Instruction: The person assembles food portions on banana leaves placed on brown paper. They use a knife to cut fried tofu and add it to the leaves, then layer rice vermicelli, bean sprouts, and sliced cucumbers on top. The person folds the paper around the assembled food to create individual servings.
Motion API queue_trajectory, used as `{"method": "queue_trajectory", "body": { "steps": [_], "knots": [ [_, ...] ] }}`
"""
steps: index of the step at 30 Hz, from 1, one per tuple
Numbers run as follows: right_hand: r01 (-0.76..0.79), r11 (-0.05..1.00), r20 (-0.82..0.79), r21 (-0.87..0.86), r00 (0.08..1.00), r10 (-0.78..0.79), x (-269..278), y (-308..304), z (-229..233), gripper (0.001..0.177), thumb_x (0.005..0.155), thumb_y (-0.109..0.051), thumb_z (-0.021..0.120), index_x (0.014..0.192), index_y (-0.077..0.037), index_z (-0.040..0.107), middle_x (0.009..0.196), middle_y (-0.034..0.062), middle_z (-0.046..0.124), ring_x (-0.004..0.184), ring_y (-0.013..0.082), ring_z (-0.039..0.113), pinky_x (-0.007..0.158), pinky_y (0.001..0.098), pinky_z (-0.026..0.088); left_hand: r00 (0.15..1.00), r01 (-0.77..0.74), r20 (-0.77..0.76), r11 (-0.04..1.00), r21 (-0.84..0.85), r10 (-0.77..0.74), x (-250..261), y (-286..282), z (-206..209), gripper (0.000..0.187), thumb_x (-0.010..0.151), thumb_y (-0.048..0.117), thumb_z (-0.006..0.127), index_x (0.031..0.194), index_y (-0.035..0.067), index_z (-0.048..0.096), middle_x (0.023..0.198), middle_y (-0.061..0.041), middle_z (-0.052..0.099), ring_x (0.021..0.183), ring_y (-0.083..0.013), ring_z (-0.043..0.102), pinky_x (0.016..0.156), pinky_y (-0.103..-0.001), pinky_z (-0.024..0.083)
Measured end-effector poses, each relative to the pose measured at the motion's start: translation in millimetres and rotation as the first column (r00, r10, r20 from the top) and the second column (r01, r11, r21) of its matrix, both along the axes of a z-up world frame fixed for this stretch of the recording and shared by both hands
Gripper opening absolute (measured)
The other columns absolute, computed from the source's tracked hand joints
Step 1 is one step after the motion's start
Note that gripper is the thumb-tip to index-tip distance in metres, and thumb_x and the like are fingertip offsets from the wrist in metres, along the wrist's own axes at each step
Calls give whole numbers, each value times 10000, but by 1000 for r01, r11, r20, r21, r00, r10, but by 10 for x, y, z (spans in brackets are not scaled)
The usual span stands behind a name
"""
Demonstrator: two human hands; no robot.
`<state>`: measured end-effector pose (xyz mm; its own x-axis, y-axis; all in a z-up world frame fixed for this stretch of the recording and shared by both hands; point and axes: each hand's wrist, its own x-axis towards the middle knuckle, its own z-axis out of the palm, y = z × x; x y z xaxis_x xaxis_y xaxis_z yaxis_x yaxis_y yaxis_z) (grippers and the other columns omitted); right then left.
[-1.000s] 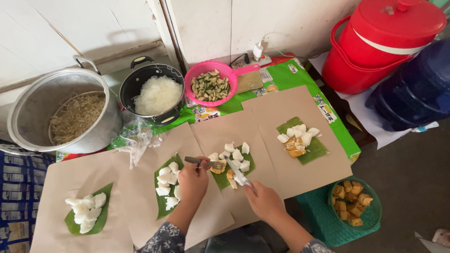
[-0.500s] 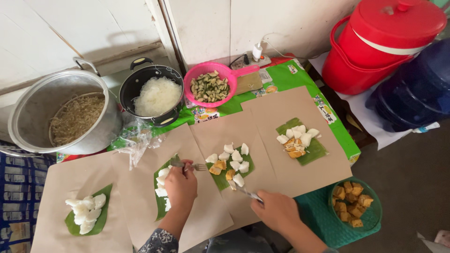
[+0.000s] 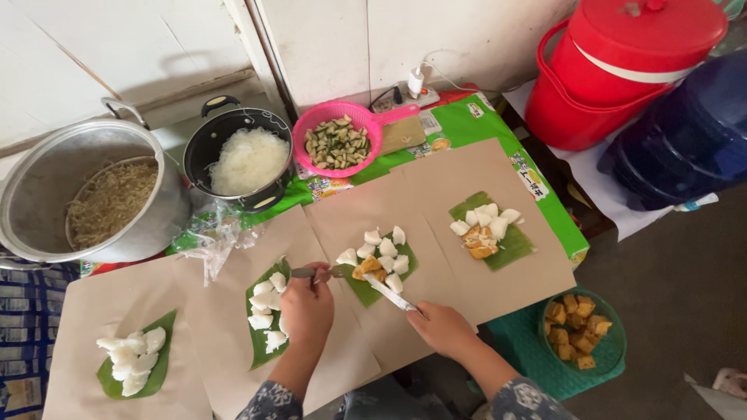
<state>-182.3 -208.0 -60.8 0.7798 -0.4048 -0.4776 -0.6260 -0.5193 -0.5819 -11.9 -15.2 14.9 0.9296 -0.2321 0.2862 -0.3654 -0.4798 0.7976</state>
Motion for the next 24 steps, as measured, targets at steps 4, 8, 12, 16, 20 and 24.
{"method": "queue_trajectory", "body": {
  "steps": [4, 8, 12, 16, 20, 24],
  "knots": [
    [173, 905, 196, 388, 944, -264, -469, -136, -136, 402, 994, -401, 591, 825, -49, 684, 685, 13, 621, 624, 149, 563, 582, 342, 465, 995, 18, -94, 997, -82, -26, -101, -6, 232, 157, 974, 157, 642, 998, 47, 751, 844, -104, 765, 710, -200, 733, 637, -326, 558],
    [470, 696, -21, 543, 836, -548, -1096, -419, -96, 344, 997, -381, 560, 827, -84, 600, 583, -7, 433, 449, 116, 369, 410, 300, 272, 943, 123, -267, 956, -267, -197, -501, -349, 288, 214, 1021, 177, 596, 1035, 27, 748, 891, -112, 794, 884, -164, 778, 756, -305, 587],
    [646, 620, 38, 445, 678, -734, -1897, -891, -46, 354, 981, -397, 552, 834, -78, 595, 573, 10, 469, 387, 147, 371, 364, 330, 280, 756, 345, -378, 817, -462, -534, -1340, -1098, 90, 267, 1035, 151, 541, 1018, -25, 741, 1050, -132, 792, 975, -175, 773, 866, -311, 603],
    [844, 501, -84, 192, 523, -848, -2855, -1417, -133, 376, 978, -435, 555, 880, -78, 617, 602, 44, 502, 391, 172, 459, 380, 359, 378, 637, 643, -239, 676, -359, -733, -2266, -1884, -269, 232, 1046, 99, 557, 968, -23, 739, 1110, -130, 796, 936, -223, 794, 809, -314, 626],
    [868, 477, -68, 138, 488, -870, -3620, -1755, -452, 380, 948, -442, 570, 883, -72, 626, 588, 78, 562, 396, 228, 557, 397, 397, 453, 577, 688, -351, 670, -279, -738, -2947, -2534, -836, 226, 985, 51, 543, 1094, 72, 740, 1002, -144, 768, 925, -249, 779, 766, -348, 605],
    [869, 467, -125, 161, 487, -864, -4040, -1965, -876, 357, 931, -441, 588, 890, -91, 641, 579, 76, 561, 420, 237, 556, 407, 406, 445, 579, 705, -477, 700, -114, -661, -3360, -3087, -1570, 246, 957, 12, 528, 1099, 98, 710, 1125, -128, 721, 832, -326, 741, 727, -426, 576]
  ]
}}
